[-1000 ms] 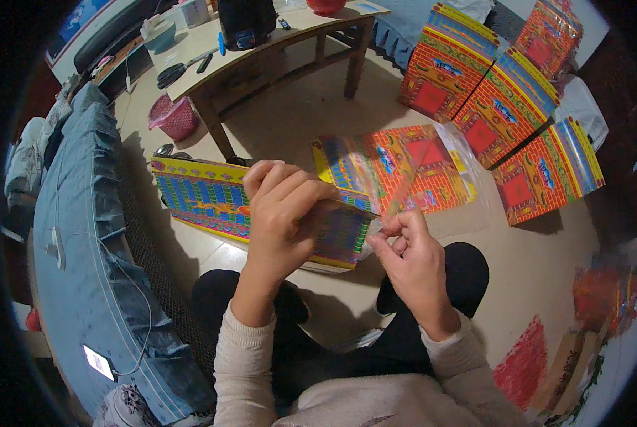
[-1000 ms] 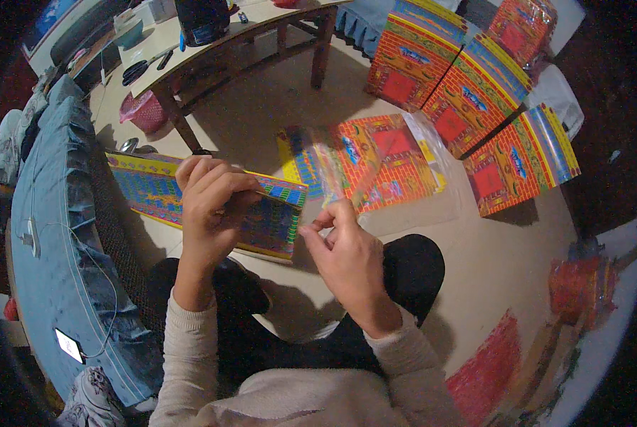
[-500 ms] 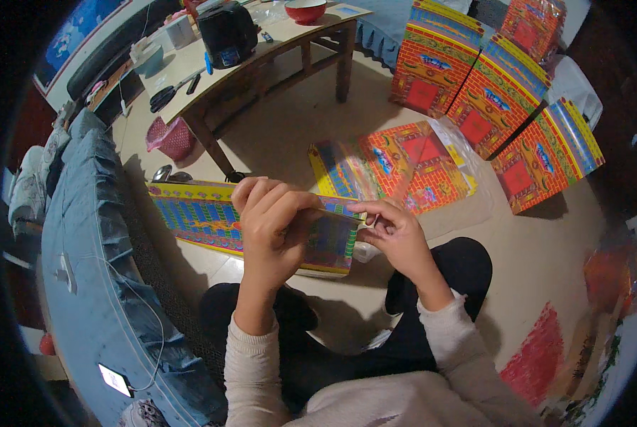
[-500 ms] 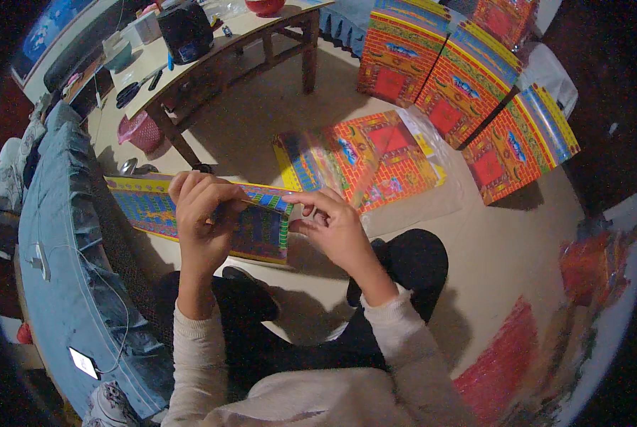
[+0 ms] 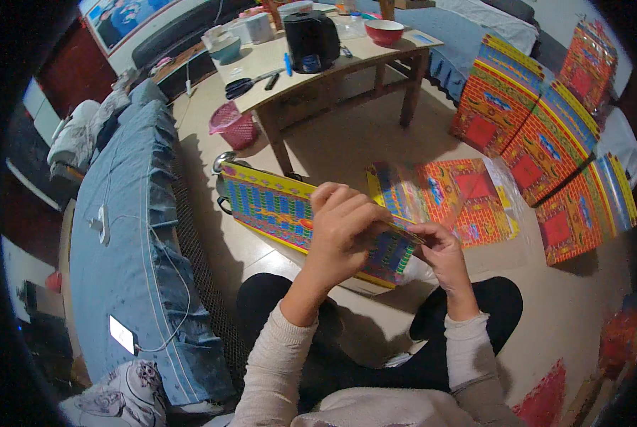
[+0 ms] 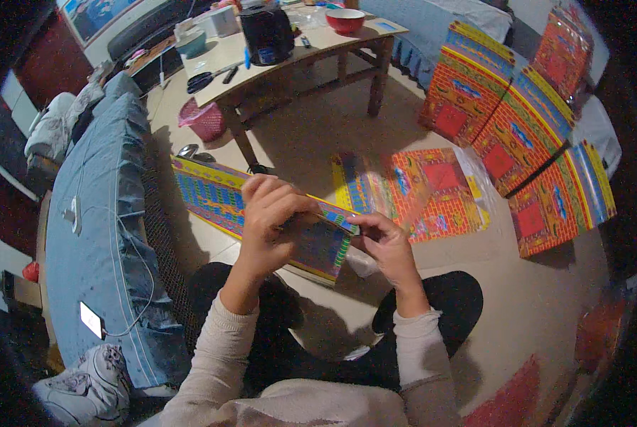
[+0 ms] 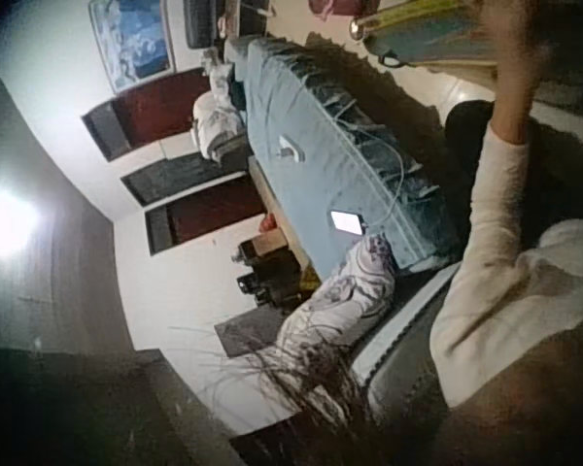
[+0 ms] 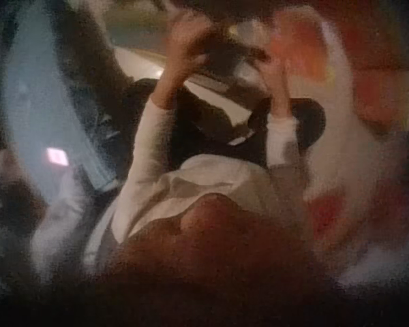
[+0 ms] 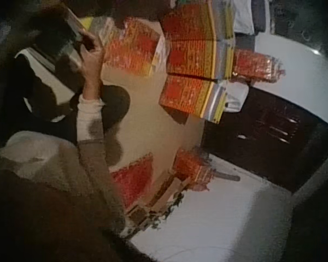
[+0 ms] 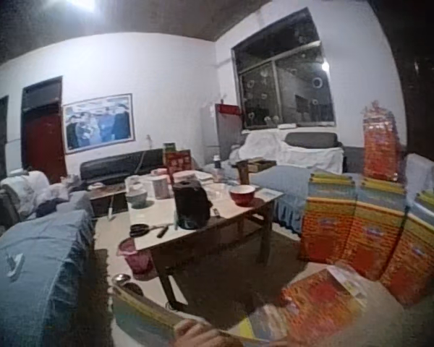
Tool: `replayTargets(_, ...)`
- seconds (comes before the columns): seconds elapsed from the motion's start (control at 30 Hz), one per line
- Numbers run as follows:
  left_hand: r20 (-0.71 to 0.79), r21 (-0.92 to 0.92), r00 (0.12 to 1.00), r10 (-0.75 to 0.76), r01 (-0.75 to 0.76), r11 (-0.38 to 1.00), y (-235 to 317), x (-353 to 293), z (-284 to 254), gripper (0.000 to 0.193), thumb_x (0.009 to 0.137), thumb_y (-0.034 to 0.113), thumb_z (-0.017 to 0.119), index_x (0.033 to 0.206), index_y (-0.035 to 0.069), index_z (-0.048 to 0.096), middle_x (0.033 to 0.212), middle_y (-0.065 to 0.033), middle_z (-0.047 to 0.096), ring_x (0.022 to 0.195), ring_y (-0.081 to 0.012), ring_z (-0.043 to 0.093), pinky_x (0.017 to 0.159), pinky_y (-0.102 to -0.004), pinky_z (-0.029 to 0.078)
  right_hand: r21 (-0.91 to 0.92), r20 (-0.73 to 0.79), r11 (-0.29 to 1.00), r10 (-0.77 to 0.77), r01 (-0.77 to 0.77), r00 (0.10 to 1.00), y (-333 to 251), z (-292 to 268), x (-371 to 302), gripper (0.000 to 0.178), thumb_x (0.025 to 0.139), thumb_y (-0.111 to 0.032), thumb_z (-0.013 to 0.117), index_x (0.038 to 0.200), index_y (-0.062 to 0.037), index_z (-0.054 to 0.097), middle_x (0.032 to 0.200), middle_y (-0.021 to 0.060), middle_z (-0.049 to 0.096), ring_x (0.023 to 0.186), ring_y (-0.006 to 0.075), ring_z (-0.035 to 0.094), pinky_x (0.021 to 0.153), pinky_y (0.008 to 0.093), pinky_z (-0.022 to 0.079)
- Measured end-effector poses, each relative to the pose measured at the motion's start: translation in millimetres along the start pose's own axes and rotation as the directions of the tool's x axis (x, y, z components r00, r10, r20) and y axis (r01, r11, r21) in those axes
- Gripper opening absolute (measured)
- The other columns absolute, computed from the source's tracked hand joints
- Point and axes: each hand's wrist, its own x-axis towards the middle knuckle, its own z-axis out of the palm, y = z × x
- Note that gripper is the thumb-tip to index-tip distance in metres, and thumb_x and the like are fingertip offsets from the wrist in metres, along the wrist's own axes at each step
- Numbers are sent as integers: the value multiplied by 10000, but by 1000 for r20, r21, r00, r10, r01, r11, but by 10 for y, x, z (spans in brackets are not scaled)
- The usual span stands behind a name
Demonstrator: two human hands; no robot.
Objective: The person sits on the floor and assembles colorful printed paper boxes by folding edges and securing them with tape. They handle multiple flat sheets, fold them into box shapes, and stack the finished boxes nearby.
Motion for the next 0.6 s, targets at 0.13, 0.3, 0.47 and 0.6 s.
replayTargets(0.13, -8, -13, 1000, 4, -4, 1000, 12, -15, 1, 215, 696, 50, 771, 868, 128, 669, 800, -27, 627, 846, -241, 591, 939, -398, 361, 39, 16, 997, 67, -68, 998, 11, -153, -56, 326, 890, 105, 654, 1170, -57, 692, 1034, -20, 603, 912, 60, 554, 837, 217, 481)
replayTargets(0.3, -30, -12, 999, -18, 18, 1000, 63, -4, -7, 207, 682, 23, 756, 850, 116, 679, 783, -31, 633, 838, -248, 597, 935, -401, 367, -14, -5, 998, 58, -58, 998, 16, -34, -32, 314, 870, 71, 703, 1154, -62, 682, 982, -36, 572, 880, 49, 524, 833, 208, 471)
replayTargets(0.47, -38, 8, 999, -10, 11, 1000, 77, -9, 62, 229, 659, 8, 753, 855, 106, 688, 789, -27, 653, 835, -249, 596, 920, -389, 372, -6, -6, 999, -43, 43, 999, 31, 7, -4, 333, 841, 41, 758, 1137, -93, 684, 935, -77, 526, 832, 30, 476, 808, 192, 450)
replayTargets(0.6, -28, 47, 999, -27, 28, 998, 70, -16, 37, 232, 664, -12, 748, 858, 102, 692, 796, -32, 663, 835, -243, 601, 912, -378, 371, -61, 46, 997, -43, 46, 998, 124, -27, -2, 410, 827, 42, 773, 1195, -94, 655, 950, -78, 516, 872, 34, 494, 836, 192, 456)
